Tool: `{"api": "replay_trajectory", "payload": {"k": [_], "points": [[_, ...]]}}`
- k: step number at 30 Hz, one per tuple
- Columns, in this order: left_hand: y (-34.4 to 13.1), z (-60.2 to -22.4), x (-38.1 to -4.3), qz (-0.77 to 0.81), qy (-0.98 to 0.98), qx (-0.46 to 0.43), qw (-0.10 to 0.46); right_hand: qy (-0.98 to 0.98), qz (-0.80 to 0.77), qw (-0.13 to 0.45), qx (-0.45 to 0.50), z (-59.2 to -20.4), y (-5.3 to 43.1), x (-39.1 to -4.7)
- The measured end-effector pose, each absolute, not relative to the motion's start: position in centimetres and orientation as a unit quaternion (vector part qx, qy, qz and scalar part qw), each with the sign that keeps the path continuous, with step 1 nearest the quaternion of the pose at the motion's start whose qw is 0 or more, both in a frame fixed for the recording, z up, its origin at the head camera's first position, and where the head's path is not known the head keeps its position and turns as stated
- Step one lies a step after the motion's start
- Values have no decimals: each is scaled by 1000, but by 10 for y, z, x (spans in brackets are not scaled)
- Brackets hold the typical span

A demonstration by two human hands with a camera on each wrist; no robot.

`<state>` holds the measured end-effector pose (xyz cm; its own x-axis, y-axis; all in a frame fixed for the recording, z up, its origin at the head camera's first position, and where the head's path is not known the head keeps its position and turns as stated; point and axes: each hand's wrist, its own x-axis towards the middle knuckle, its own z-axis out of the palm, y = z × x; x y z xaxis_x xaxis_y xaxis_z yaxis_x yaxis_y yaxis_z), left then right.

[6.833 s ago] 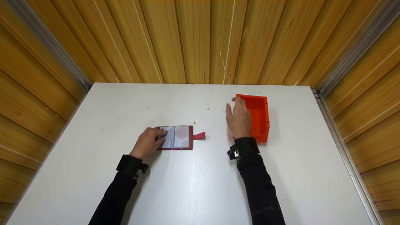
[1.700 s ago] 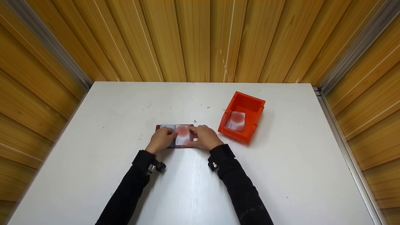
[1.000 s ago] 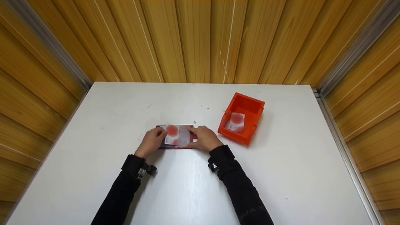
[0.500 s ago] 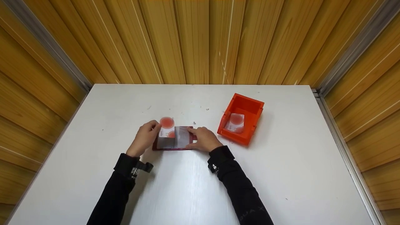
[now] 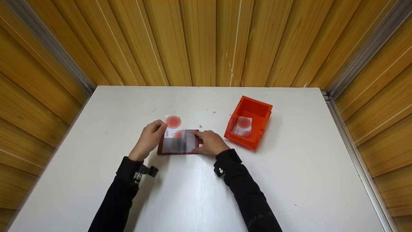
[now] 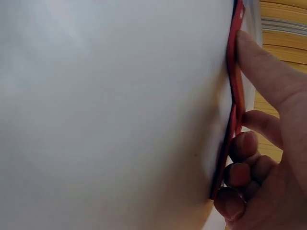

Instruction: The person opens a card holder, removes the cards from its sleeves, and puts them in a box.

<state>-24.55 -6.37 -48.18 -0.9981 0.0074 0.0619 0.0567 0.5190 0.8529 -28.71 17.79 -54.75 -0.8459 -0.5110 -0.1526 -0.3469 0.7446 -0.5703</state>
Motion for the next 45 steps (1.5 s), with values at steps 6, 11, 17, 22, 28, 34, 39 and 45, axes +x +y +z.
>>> {"api": "replay_trajectory", "payload": {"k": [6,11,17,22,28,34,39,45], "points": [[-61,-484,-247,-494,-869,-18,19,897,-386,107,-187,-533,176,-288],[-54,-486,-248,-486,-873,-24,24,796,-577,132,-126,-516,151,-277],[-43,-492,-248,-444,-894,-50,28,751,-641,147,-58,-510,124,-260],[-41,-495,-246,-425,-903,-63,22,759,-642,101,-36,-511,120,-259],[-48,-506,-246,-364,-927,-80,51,774,-627,77,-28,-507,145,-266],[-60,-529,-242,-261,-960,-64,75,804,-591,61,17,-489,207,-276],[-67,-540,-239,-229,-970,-59,52,845,-529,12,75,-477,269,-283],[-71,-544,-237,-241,-966,-76,51,888,-450,-27,96,-477,308,-291]]}}
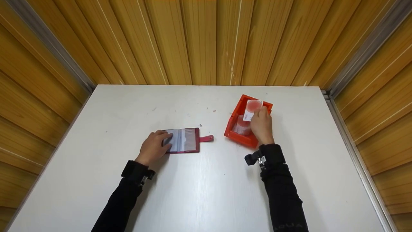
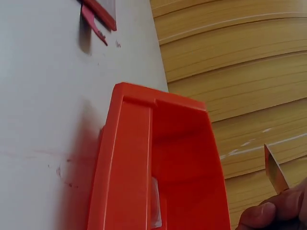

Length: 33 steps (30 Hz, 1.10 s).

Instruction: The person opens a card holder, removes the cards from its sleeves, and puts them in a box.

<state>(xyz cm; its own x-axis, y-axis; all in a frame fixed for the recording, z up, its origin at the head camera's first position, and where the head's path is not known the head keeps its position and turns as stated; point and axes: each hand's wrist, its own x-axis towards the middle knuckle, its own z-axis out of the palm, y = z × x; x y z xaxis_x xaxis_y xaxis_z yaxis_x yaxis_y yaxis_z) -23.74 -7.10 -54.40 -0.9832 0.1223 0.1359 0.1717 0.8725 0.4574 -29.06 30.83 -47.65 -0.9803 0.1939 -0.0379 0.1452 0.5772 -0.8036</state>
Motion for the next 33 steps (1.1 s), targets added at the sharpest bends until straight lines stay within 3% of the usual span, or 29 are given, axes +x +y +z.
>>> {"api": "replay_trajectory", "payload": {"k": [8,18,25,33], "points": [[-73,-544,-239,-247,-965,-75,48,-960,269,39,-69,-494,289,-301],[-75,-547,-241,-241,-967,-72,52,-985,156,-46,-64,-523,269,-315],[-74,-549,-240,-243,-967,-64,48,-996,66,10,-62,-533,261,-316],[-73,-548,-241,-244,-967,-59,41,-993,20,27,-112,-533,255,-324]]}}
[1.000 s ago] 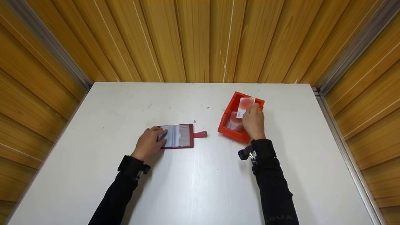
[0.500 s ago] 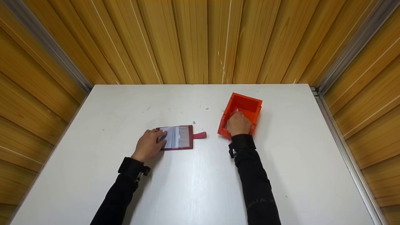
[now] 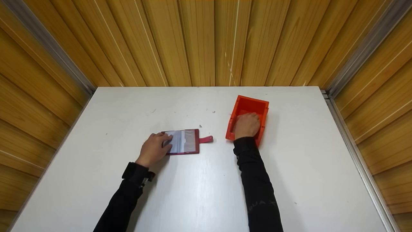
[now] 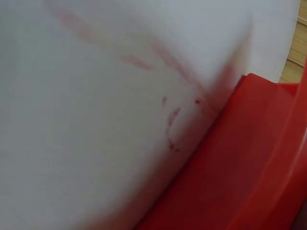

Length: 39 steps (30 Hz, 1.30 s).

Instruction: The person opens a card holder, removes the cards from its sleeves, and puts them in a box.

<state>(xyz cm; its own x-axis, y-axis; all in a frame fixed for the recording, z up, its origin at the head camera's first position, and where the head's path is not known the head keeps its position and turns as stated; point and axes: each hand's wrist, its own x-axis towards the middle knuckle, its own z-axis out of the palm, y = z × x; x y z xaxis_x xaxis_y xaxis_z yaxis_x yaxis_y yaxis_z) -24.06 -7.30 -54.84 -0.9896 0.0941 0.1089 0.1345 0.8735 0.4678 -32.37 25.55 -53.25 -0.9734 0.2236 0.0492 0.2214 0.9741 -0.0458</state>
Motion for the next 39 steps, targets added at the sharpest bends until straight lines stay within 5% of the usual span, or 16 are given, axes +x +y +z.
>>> {"api": "replay_trajectory", "payload": {"k": [12,19,25,30,39], "points": [[-74,-549,-239,-244,-965,-80,63,-976,156,109,-106,-530,256,-323],[-73,-548,-244,-241,-965,-87,63,-914,330,235,10,-499,219,-317],[-72,-550,-245,-241,-966,-81,58,-922,326,83,192,-512,177,-299],[-69,-549,-244,-251,-964,-75,44,-939,252,-15,235,-541,166,-290],[-69,-549,-244,-245,-964,-85,57,-947,195,-33,252,-553,166,-286]]}}
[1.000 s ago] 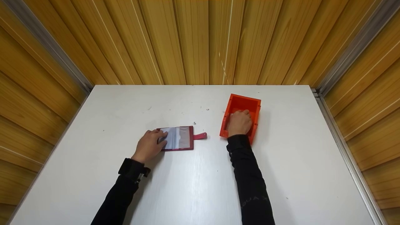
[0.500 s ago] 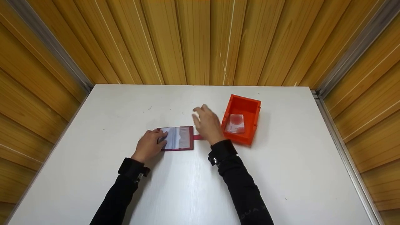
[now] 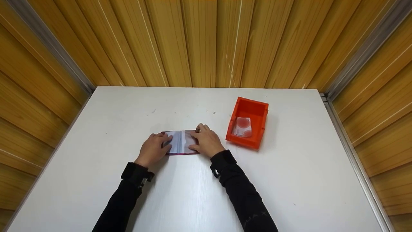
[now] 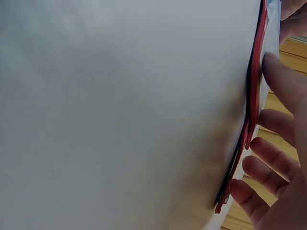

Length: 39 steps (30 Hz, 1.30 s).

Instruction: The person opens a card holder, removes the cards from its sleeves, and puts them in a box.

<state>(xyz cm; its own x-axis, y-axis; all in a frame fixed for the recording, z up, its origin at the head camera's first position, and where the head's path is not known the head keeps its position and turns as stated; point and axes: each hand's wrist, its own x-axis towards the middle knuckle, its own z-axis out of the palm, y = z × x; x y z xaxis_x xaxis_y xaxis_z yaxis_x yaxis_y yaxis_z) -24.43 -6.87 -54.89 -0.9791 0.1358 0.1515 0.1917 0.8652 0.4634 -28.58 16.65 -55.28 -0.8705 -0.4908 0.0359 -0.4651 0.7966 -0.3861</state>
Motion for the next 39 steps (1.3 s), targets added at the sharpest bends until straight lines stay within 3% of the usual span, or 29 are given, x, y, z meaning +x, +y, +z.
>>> {"api": "replay_trajectory", "payload": {"k": [9,23,33,39], "points": [[-69,-548,-245,-245,-965,-84,51,936,-255,22,-243,-554,166,-289],[-70,-550,-246,-241,-966,-83,40,946,-208,20,-249,-558,173,-295],[-70,-551,-245,-247,-964,-85,48,913,-355,-13,-201,-563,164,-293],[-70,-549,-247,-245,-965,-81,37,886,-440,12,-144,-562,161,-292]]}}
